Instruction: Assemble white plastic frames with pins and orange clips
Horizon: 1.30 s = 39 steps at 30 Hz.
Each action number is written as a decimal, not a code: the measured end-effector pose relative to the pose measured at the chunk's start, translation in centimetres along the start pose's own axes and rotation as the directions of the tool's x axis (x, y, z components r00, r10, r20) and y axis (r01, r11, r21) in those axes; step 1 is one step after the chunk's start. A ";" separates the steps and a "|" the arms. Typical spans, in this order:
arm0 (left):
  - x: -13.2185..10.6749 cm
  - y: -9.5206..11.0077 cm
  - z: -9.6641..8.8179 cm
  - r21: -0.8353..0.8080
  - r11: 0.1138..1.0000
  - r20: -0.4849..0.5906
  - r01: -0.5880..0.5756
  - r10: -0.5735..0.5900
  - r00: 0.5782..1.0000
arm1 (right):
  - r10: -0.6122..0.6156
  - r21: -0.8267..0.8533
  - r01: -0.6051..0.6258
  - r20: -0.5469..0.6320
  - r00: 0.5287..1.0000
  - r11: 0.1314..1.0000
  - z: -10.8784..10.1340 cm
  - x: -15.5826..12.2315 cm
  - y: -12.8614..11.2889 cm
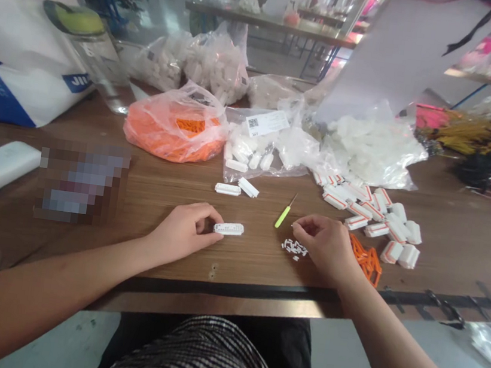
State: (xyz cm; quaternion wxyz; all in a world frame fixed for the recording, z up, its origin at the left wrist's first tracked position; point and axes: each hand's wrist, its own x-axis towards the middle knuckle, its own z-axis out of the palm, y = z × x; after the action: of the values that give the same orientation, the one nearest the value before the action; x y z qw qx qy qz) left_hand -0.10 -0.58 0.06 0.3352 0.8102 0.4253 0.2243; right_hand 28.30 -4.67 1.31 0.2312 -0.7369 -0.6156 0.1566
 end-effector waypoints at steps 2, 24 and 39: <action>0.0 0.1 0.0 -0.003 1.000 0.002 0.023 -0.023 1.000 | -0.103 0.070 0.104 -0.018 0.995 0.992 0.0 -0.4 -1.5; 0.0 0.2 0.0 -0.022 0.999 0.009 0.044 -0.044 0.999 | -0.584 0.092 0.578 0.169 0.794 0.811 3.4 1.0 -7.2; -0.1 0.0 0.2 -0.040 0.998 0.000 0.043 -0.043 0.999 | -0.691 0.002 0.697 0.134 0.711 0.717 2.4 0.2 -6.8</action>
State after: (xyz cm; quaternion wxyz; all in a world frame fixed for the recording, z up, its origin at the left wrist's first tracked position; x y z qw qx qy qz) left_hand 0.00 -0.70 -0.09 0.3558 0.7939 0.4384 0.2260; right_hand 21.39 -3.16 2.90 0.2163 -0.4463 -0.8638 0.0892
